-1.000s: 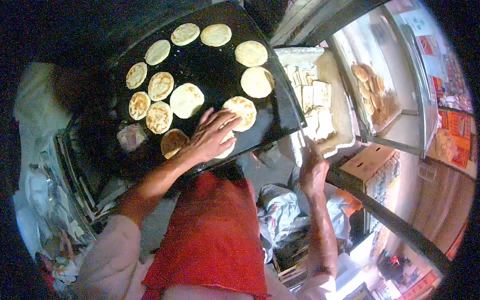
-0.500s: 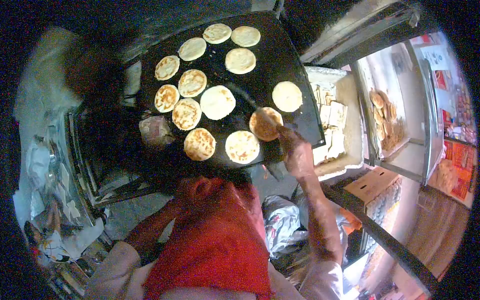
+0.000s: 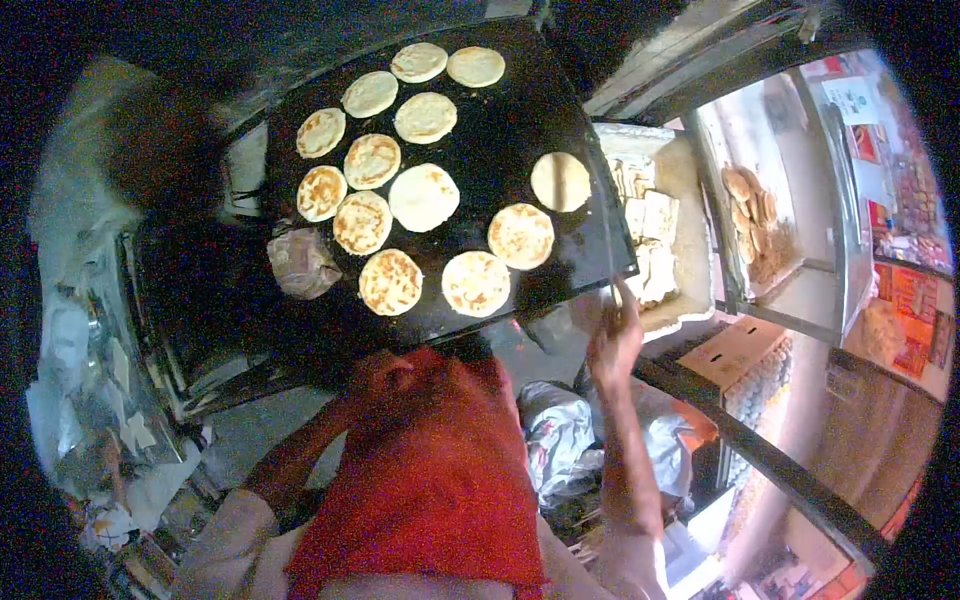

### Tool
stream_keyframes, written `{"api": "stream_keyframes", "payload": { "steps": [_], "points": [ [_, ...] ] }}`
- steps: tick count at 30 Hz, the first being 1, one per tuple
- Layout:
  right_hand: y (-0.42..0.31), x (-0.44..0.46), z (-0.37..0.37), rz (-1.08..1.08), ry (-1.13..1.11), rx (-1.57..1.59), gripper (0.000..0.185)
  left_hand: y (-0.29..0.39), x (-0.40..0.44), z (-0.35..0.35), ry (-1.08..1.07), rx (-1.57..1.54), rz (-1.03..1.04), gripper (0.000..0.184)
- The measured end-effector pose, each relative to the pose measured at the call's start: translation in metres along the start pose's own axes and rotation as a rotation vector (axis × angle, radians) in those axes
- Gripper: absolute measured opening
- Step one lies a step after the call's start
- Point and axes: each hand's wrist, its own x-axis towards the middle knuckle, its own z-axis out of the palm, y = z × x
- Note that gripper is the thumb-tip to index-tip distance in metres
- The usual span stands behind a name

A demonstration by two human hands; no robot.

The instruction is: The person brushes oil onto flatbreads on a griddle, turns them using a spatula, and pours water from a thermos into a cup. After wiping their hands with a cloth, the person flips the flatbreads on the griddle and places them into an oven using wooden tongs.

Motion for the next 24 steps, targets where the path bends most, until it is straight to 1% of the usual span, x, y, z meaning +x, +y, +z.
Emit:
{"api": "stream_keyframes", "payload": {
  "steps": [1,2,4,5,6,8,9,10,11,12,13,14,15,16,17,18,19,20,21,23,24],
  "points": [
    [0.027,-0.013,-0.016,0.002,0.044,-0.137,0.039,-0.006,-0.002,0.004,0.056,-0.003,0.072,0.017],
    [0.056,-0.024,-0.022,-0.042,0.076,-0.109,0.039,-0.006,-0.003,0.008,0.059,-0.012,0.076,0.017],
    [0.034,-0.028,-0.017,0.280,-0.006,-0.120,0.037,-0.006,-0.003,0.012,0.104,-0.124,0.022,0.017],
    [0.040,-0.014,-0.009,0.130,-0.004,-0.203,0.038,-0.002,0.000,0.010,0.104,-0.121,0.023,0.017],
    [0.007,-0.004,0.002,0.205,-0.030,-0.082,0.038,0.005,0.001,0.006,0.092,-0.102,0.049,0.018],
    [0.032,0.021,0.010,-0.075,-0.151,-0.176,0.038,0.017,0.002,-0.005,0.081,-0.067,0.067,0.018],
    [0.043,0.026,0.009,-0.149,-0.183,-0.200,0.039,0.023,0.003,-0.009,0.071,-0.056,0.045,0.016],
    [0.033,0.021,0.009,-0.148,-0.185,-0.195,0.039,0.025,0.004,-0.011,0.061,-0.050,0.024,0.015],
    [0.013,0.010,0.004,-0.078,-0.190,-0.176,0.038,0.025,0.003,-0.011,0.058,-0.051,0.020,0.015],
    [0.003,-0.001,-0.002,-0.009,-0.192,-0.160,0.037,0.023,0.004,-0.011,0.120,-0.024,0.049,0.016],
    [0.015,-0.017,-0.015,0.010,-0.191,-0.221,0.035,0.022,0.006,-0.012,0.183,0.002,0.080,0.016],
    [0.025,-0.033,-0.034,0.069,-0.285,-0.369,0.032,0.017,0.009,-0.013,0.183,-0.003,0.083,0.016],
    [0.032,-0.057,-0.040,0.017,-0.212,-0.158,0.029,0.010,0.012,-0.013,0.279,-0.010,0.083,0.018],
    [0.038,-0.070,-0.059,-0.122,-0.288,-0.351,0.029,0.005,0.015,-0.014,0.374,-0.019,0.081,0.020],
    [0.045,-0.086,-0.064,-0.182,-0.222,-0.362,0.029,0.008,0.019,-0.019,0.373,-0.028,0.079,0.020],
    [0.044,-0.097,-0.074,-0.181,-0.234,-0.379,0.029,0.015,0.025,-0.029,0.428,0.066,0.052,0.021],
    [0.060,-0.104,-0.080,-0.098,-0.217,-0.343,0.030,0.017,0.032,-0.037,0.484,0.162,0.025,0.023],
    [0.068,-0.105,-0.080,-0.016,-0.199,-0.305,0.031,0.010,0.038,-0.038,0.502,0.172,0.051,0.024],
    [0.073,-0.100,-0.080,-0.012,-0.197,-0.305,0.031,0.010,0.044,-0.039,0.531,0.166,0.057,0.025],
    [0.063,-0.068,-0.065,0.136,-0.232,-0.315,0.037,0.012,0.053,-0.040,0.556,0.165,0.066,0.026],
    [0.060,-0.058,-0.055,0.051,-0.168,-0.247,0.036,0.014,0.055,-0.043,0.548,0.169,0.054,0.028]
  ]
}}
